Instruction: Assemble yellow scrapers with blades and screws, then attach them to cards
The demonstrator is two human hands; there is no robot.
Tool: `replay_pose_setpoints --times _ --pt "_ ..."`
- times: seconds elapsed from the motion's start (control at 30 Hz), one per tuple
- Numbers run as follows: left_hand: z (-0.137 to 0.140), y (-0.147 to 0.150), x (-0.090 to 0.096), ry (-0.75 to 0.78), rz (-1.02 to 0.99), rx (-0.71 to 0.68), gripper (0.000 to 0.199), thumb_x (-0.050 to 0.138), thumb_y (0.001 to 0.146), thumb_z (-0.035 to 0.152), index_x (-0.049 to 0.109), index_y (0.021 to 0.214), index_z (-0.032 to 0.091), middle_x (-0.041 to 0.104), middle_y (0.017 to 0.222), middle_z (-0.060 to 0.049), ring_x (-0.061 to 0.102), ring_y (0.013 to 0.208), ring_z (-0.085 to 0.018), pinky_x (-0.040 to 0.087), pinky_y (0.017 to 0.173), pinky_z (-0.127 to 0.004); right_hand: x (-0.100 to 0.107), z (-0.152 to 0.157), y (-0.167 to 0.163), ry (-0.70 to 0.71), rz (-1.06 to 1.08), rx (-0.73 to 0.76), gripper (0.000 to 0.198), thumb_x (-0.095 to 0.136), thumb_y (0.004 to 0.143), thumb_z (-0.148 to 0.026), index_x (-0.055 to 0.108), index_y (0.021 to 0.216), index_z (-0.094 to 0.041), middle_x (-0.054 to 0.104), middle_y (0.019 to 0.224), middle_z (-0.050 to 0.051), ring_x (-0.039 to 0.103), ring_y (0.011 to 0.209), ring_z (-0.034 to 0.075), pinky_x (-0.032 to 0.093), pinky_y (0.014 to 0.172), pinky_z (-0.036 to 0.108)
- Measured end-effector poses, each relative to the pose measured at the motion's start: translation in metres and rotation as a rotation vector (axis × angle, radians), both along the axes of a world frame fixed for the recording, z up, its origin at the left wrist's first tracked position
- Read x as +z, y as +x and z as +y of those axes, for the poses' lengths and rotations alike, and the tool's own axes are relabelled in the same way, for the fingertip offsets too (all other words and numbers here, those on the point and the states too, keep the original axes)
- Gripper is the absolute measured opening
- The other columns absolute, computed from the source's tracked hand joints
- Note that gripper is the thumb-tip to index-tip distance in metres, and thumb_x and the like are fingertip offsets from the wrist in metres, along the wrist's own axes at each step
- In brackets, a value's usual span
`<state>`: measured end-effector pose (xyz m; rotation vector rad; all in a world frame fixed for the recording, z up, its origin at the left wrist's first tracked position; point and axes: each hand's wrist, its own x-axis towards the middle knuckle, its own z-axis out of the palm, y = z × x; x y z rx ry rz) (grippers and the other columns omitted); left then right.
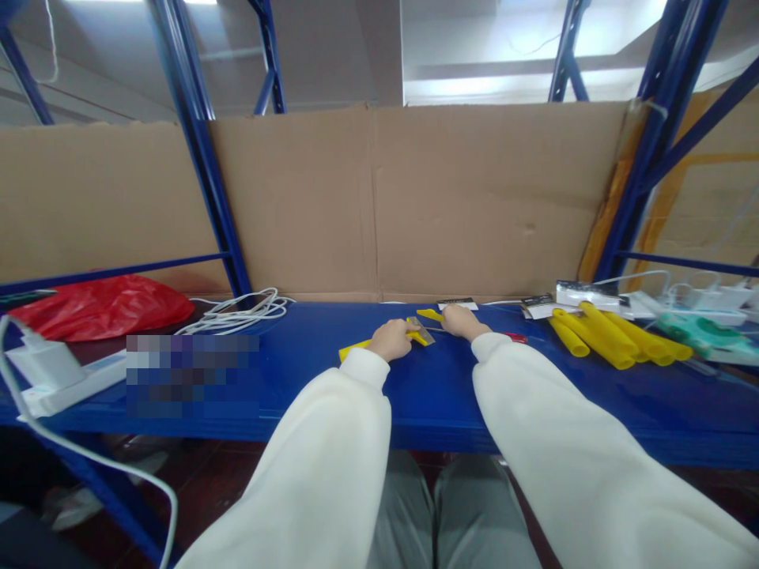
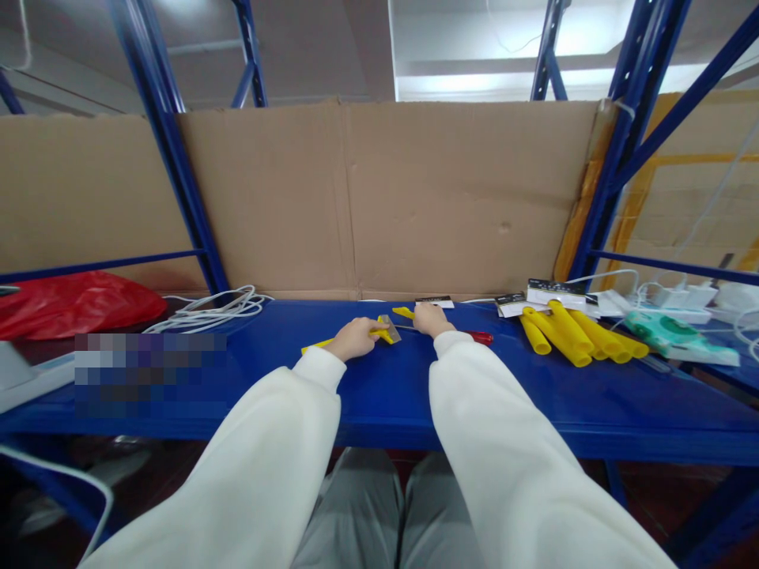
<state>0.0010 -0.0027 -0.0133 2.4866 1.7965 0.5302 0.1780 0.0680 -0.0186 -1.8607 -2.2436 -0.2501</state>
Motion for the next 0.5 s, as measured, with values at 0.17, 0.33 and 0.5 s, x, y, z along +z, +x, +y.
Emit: replay_pose_setpoints --times 0.17,0.33,0.5 --pt "0.004 -0.001 -0.002 -0.011 -0.006 -0.057 0.043 0.058 0.085 0.015 0.065 0.124 0.03 0.067 0.125 -0.005 0.061 0.117 -0.021 0.044 0.101 -0.029 0.001 -0.001 0.008 0.067 0.17 -0.033 0.025 0.051 0.085 -0.016 0.072 0.098 -0.014 0.072 0.106 0.016 0.065 0.104 0.025 0.047 0.086 0.031" --pt "0.007 -0.001 -0.003 -0.009 -0.015 -0.096 0.042 0.06 0.084 0.017 0.065 0.125 0.028 0.066 0.125 -0.005 0.061 0.117 -0.021 0.044 0.102 -0.029 0.005 0.005 0.017 0.223 0.567 -0.013 0.018 0.052 0.084 -0.02 0.069 0.086 -0.014 0.072 0.095 0.011 0.066 0.091 0.02 0.048 0.082 0.028" --pt "0.005 0.0 -0.002 -0.007 -0.035 -0.088 0.041 0.06 0.085 0.018 0.066 0.124 0.027 0.066 0.125 -0.006 0.062 0.116 -0.02 0.044 0.102 -0.028 0.009 0.005 0.02 0.307 1.058 -0.008 0.015 0.051 0.086 -0.027 0.059 0.078 -0.017 0.067 0.072 0.004 0.063 0.066 0.017 0.05 0.066 0.027"
